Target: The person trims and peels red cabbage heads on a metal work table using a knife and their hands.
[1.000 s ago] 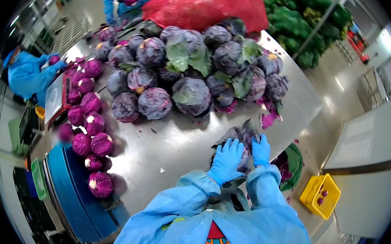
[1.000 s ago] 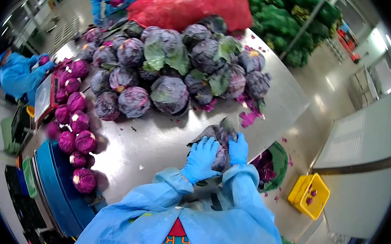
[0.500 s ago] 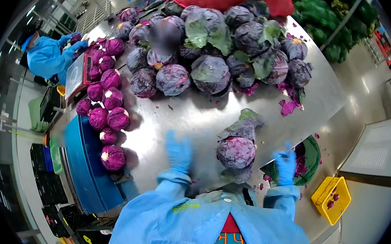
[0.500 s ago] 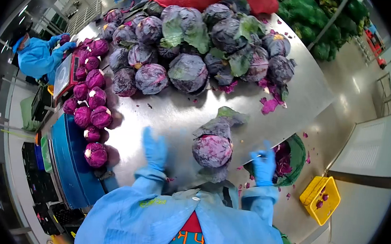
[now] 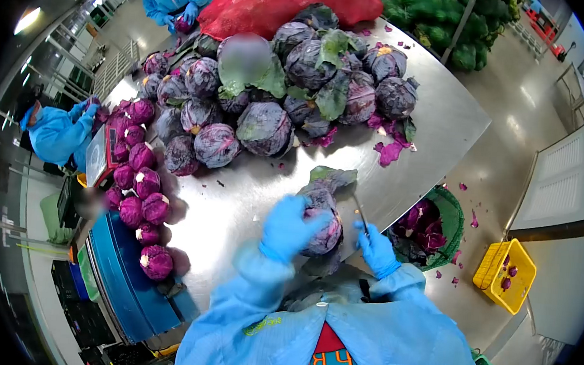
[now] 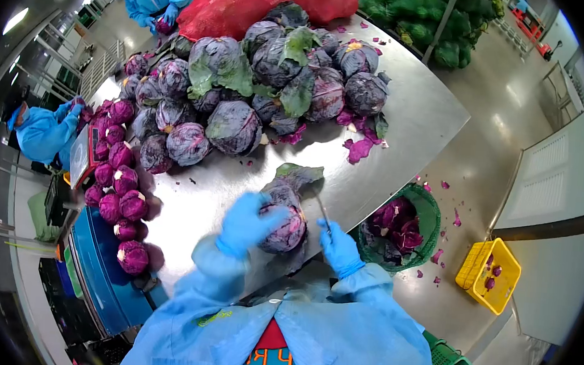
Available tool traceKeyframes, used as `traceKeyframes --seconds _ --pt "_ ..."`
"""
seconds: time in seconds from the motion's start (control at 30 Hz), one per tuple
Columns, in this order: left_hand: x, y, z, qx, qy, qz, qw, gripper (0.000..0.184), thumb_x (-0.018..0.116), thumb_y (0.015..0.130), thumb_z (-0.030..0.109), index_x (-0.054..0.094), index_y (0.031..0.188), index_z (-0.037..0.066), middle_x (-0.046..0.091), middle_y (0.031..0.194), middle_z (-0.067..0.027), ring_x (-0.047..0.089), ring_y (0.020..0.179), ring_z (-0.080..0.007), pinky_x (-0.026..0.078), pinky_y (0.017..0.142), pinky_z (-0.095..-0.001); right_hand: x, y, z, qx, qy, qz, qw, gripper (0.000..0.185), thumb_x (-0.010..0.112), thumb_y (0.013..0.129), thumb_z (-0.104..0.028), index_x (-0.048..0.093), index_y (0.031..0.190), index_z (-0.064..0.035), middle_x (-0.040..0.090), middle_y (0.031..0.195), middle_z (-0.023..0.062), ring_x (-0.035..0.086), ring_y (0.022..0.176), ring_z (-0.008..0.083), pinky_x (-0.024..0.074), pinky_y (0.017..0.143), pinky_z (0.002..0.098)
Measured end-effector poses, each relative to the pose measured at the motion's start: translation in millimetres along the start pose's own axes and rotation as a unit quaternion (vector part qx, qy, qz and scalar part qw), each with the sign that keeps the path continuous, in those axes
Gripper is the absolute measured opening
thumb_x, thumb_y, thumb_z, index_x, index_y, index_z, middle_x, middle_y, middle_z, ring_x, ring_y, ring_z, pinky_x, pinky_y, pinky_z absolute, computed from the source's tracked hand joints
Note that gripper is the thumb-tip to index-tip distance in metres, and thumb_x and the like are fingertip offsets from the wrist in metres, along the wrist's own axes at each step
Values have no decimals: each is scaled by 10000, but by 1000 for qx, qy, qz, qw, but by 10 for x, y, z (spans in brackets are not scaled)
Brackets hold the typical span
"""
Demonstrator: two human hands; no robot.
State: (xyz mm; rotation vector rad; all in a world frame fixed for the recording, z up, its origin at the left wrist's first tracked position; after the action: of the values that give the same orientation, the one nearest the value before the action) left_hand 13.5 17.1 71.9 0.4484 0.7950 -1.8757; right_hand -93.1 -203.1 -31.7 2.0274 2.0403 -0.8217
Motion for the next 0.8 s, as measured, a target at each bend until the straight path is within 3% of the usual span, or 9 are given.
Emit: traceKeyframes --seconds 0.03,0.07,0.13,0.23,0.33,0.53,0.8 --pt "187 -169 103 61 170 10 984 839 792 680 543 527 1248 -15 513 1304 -223 473 1254 -355 435 944 -490 59 -54 6 -32 -73 -3 997 289 530 959 -225 559 1234 -139 677 893 140 677 722 308 541 643 404" --pt "357 -231 115 36 219 39 974 919 813 644 533 467 1297 -14 459 1343 -240 434 1278 -380 424 947 -517 78 -143 -60 -94 -59 26 993 250 520 954 -258 568 1169 -141 675 957 186 662 811 391 534 702 470" --pt "620 -242 89 -8 312 101 945 1100 854 572 514 347 1394 -12 351 1421 -274 355 1327 -429 401 954 -571 157 -251 -54 -30 -98 -16 995 240 507 948 -286 559 1137 -147 679 910 171 667 790 377 535 683 474" --pt "698 -189 63 -30 302 90 949 1243 879 539 480 189 1454 -2 208 1478 -297 247 1361 -488 367 968 -622 282 -268 -76 -21 -126 -19 992 230 503 947 -295 552 1113 -143 669 906 174 662 758 378 525 658 491" --pt "706 -151 78 -60 295 95 949 1253 897 508 457 205 1438 -19 237 1455 -313 274 1331 -499 343 1024 -591 388 -179 -40 -73 -90 15 993 219 506 941 -270 541 1103 -126 650 905 188 652 740 397 518 654 504" --pt "707 -102 50 -75 284 90 952 1265 908 494 432 201 1437 -27 267 1443 -299 296 1307 -497 345 1047 -558 479 -22 -168 -29 -209 29 977 124 479 921 -221 494 928 -99 639 852 189 645 667 413 518 583 521" --pt "841 -49 194 -131 368 59 919 1244 892 538 494 208 1464 22 229 1503 -223 271 1378 -438 427 961 -605 321 317 -169 -4 -217 -113 970 176 479 910 -193 537 1008 -59 656 923 244 657 792 441 524 689 533"
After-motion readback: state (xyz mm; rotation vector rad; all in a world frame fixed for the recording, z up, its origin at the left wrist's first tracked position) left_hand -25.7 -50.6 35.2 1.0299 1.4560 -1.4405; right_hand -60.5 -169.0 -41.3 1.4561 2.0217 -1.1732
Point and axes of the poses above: each hand's wrist, its own y-axis towards the middle knuckle, its own x-axis out of the palm, z = x × y, the point moved 2 cm from there along y, towards the middle knuckle
